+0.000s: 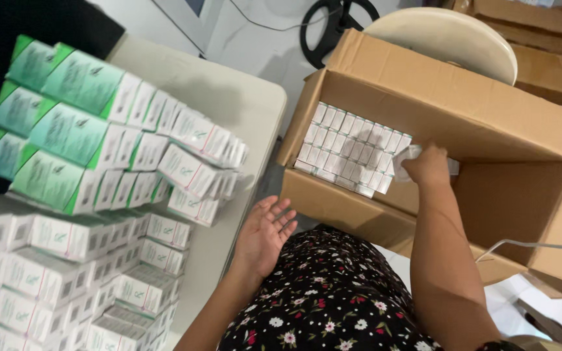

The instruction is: The person repeatedly picks up small white boxes from a table, opens them to reveal a blister pack, and places them into a larger cardboard box. The person continues this process, filling the cardboard box with the small boxes.

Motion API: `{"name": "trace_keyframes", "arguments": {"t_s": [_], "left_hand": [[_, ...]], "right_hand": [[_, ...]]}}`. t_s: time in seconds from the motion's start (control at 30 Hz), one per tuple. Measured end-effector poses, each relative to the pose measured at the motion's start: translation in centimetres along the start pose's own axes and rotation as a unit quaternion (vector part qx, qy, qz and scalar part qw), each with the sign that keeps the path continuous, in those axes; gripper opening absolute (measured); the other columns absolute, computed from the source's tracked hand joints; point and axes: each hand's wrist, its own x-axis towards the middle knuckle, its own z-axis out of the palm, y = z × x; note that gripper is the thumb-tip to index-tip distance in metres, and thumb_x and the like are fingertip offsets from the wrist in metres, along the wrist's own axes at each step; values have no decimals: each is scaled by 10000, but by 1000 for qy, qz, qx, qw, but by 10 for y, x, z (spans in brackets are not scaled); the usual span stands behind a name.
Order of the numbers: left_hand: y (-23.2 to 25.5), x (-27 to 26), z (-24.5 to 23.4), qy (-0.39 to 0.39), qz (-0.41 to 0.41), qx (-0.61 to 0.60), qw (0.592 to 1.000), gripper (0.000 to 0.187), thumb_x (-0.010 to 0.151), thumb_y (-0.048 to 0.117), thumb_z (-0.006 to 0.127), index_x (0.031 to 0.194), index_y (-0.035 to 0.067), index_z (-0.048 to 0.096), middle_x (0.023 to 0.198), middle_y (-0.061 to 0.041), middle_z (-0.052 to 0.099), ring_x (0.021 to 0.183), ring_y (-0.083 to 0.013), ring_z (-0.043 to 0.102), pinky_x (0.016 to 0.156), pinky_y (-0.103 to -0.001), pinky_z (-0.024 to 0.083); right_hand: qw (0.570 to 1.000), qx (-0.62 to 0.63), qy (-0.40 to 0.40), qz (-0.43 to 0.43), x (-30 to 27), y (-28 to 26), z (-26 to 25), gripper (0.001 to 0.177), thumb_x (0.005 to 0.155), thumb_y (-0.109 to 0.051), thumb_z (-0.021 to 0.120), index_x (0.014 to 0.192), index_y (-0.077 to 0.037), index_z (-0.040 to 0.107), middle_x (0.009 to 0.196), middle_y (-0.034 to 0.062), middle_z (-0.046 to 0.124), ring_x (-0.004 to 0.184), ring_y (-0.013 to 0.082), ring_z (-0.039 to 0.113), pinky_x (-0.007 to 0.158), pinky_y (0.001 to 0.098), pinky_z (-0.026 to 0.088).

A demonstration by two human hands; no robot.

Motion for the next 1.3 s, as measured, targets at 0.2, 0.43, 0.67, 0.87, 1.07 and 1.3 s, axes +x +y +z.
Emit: {"name": "trace_keyframes", "arguments": {"t_s": [0.2, 0.43, 0.67, 0.87, 1.07, 1.3], "left_hand": [[4, 26, 10, -18, 27, 2, 999, 289, 1016, 280, 518, 1235, 93, 539, 1209, -114, 627, 1115, -264, 603, 970, -423, 494], [-4, 37, 18, 41, -4, -12, 999, 273, 1012, 266, 520, 1221, 91, 539, 1194, -117, 639, 1102, -265, 615, 967, -422, 501], [-17, 37, 27, 54, -16, -19, 998, 281, 1006, 262, 533, 1223, 82, 543, 1189, -117, 629, 1091, -260, 613, 965, -418, 507], [-21, 37, 31, 69, 2, -27, 997, 278, 1002, 264, 534, 1218, 89, 536, 1188, -112, 629, 1097, -255, 614, 967, -411, 510], [-28, 36, 29, 96, -4, -30, 995, 274, 994, 257, 540, 1214, 93, 539, 1172, -120, 635, 1078, -262, 611, 942, -412, 513], [-36, 31, 16, 136, -10, -25, 990, 279, 980, 266, 549, 1202, 98, 540, 1160, -117, 643, 1065, -258, 615, 936, -415, 511]], "right_hand": [[972, -78, -157, 159, 48, 84, 79, 902, 757, -220, 799, 1470, 78, 334, 1336, 346, 593, 1242, 423, 601, 1019, 417, 500], [949, -156, -271, 37, 42, 129, 130, 657, 777, -171, 760, 1375, 0, 549, 1308, 254, 683, 1214, 365, 670, 1014, 399, 537], [863, -175, -473, -1, 43, 132, 145, 740, 679, -38, 846, 1360, -260, 660, 1373, 123, 664, 1222, 308, 652, 993, 415, 546], [894, 5, -447, 44, 35, 134, 153, 666, 685, -75, 831, 1323, -149, 655, 1343, 121, 658, 1136, 313, 680, 899, 425, 588], [935, 23, -352, 34, 34, 127, 165, 683, 701, -235, 923, 1235, -10, 560, 1198, 208, 670, 1084, 338, 669, 893, 425, 558], [931, 12, -352, 96, 42, 119, 170, 817, 706, -287, 922, 1301, 17, 452, 1212, 252, 652, 1109, 361, 659, 905, 436, 567]]}}
